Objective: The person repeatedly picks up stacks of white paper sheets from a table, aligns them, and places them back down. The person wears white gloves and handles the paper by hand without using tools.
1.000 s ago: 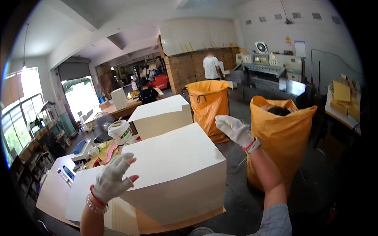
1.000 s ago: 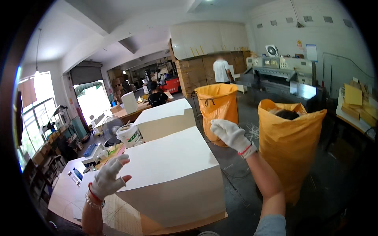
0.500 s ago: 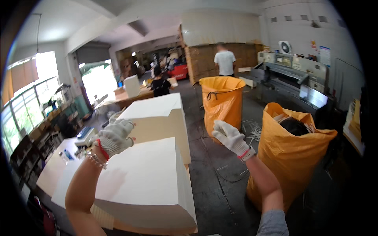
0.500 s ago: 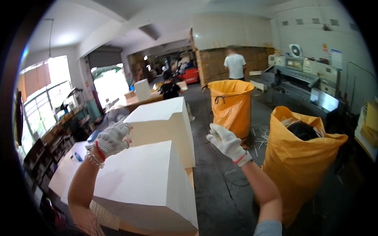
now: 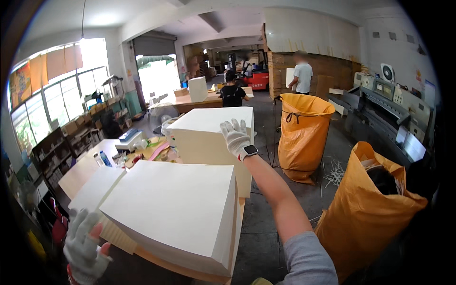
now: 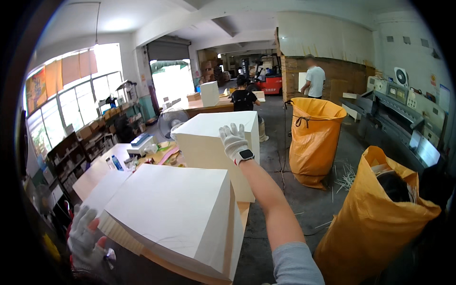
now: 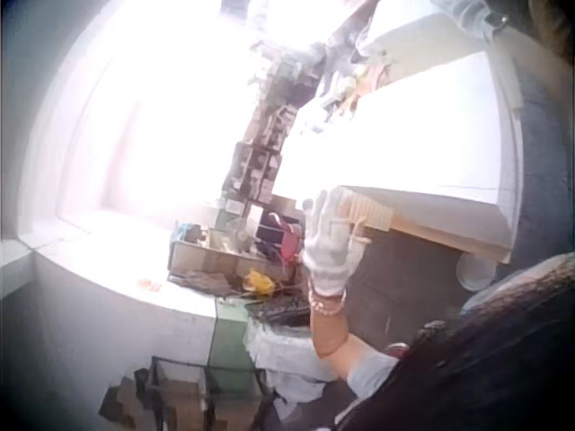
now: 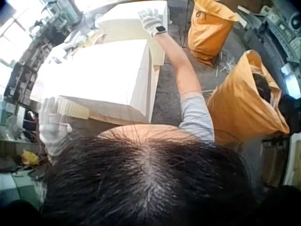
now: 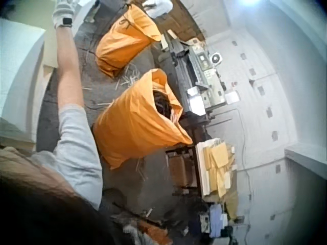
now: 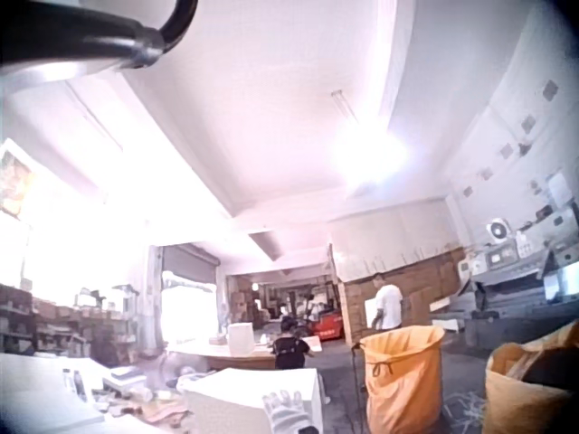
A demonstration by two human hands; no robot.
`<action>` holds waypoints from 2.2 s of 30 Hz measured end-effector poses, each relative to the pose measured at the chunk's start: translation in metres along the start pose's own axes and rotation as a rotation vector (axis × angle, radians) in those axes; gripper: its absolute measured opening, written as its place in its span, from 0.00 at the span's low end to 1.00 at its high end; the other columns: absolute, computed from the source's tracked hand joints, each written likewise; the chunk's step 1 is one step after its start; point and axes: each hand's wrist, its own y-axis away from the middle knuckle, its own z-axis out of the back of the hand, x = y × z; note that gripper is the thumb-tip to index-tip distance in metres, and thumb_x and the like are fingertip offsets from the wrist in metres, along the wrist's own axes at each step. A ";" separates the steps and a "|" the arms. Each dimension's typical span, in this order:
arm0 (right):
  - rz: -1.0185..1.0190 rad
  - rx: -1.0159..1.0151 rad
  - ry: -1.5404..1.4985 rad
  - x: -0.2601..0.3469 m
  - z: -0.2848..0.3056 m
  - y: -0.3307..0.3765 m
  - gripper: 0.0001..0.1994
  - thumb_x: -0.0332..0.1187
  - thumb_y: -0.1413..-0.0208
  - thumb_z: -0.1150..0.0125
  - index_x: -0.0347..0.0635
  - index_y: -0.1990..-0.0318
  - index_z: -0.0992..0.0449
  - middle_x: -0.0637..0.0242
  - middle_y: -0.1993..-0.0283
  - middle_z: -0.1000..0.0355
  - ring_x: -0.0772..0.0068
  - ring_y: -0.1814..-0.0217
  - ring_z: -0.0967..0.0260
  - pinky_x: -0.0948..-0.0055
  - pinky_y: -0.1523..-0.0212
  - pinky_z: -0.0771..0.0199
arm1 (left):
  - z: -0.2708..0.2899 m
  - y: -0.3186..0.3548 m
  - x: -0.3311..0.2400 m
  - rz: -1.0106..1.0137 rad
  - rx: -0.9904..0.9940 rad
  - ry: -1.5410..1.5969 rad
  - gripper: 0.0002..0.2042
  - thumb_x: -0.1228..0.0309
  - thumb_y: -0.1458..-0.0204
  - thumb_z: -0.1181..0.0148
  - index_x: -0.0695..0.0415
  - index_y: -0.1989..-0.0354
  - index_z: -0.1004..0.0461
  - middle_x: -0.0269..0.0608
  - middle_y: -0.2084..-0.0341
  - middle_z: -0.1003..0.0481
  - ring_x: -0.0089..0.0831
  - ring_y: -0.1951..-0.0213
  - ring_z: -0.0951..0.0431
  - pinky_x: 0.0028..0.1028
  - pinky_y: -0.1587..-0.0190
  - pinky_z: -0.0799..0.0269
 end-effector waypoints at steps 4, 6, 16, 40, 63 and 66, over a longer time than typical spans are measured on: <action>-0.055 -0.039 -0.037 -0.033 -0.006 -0.009 0.09 0.32 0.43 0.45 0.51 0.58 0.19 0.62 0.61 0.21 0.55 0.49 0.26 0.42 0.34 0.39 | 0.007 0.052 -0.016 0.146 0.011 -0.058 0.19 0.71 0.44 0.39 0.64 0.45 0.29 0.56 0.44 0.27 0.59 0.40 0.28 0.58 0.32 0.40; -0.047 -0.055 -0.110 -0.078 0.007 -0.006 0.09 0.32 0.45 0.45 0.50 0.61 0.19 0.60 0.65 0.21 0.53 0.54 0.24 0.45 0.42 0.34 | 0.020 0.043 -0.034 0.270 0.057 -0.083 0.22 0.74 0.46 0.36 0.63 0.41 0.28 0.55 0.44 0.26 0.53 0.41 0.25 0.51 0.33 0.36; 0.178 0.217 -0.503 -0.164 -0.012 -0.014 0.11 0.35 0.38 0.45 0.44 0.54 0.19 0.52 0.57 0.20 0.48 0.51 0.23 0.55 0.49 0.24 | 0.018 0.039 -0.146 0.561 -0.051 -0.272 0.28 0.76 0.48 0.35 0.57 0.35 0.30 0.52 0.40 0.27 0.52 0.38 0.28 0.43 0.35 0.34; 0.423 -0.141 -1.033 -0.188 -0.037 -0.004 0.13 0.40 0.33 0.45 0.42 0.61 0.18 0.62 0.58 0.19 0.58 0.53 0.23 0.61 0.45 0.29 | -0.173 -0.095 -0.315 0.863 -0.120 0.690 0.23 0.76 0.43 0.40 0.61 0.38 0.31 0.53 0.41 0.28 0.48 0.36 0.30 0.45 0.32 0.36; 0.790 -0.311 -1.115 -0.228 -0.086 -0.024 0.11 0.35 0.50 0.32 0.50 0.58 0.22 0.71 0.54 0.22 0.68 0.51 0.24 0.57 0.46 0.25 | -0.538 -0.360 -0.022 1.059 -1.567 1.204 0.23 0.51 0.33 0.52 0.56 0.40 0.38 0.40 0.47 0.29 0.32 0.48 0.26 0.31 0.42 0.31; 0.797 -0.357 -1.137 -0.223 -0.085 -0.027 0.11 0.33 0.50 0.35 0.49 0.57 0.22 0.71 0.55 0.22 0.68 0.52 0.24 0.55 0.46 0.25 | -0.547 -0.321 0.058 1.071 -1.353 1.308 0.35 0.49 0.32 0.54 0.61 0.25 0.51 0.43 0.32 0.39 0.31 0.35 0.35 0.30 0.29 0.44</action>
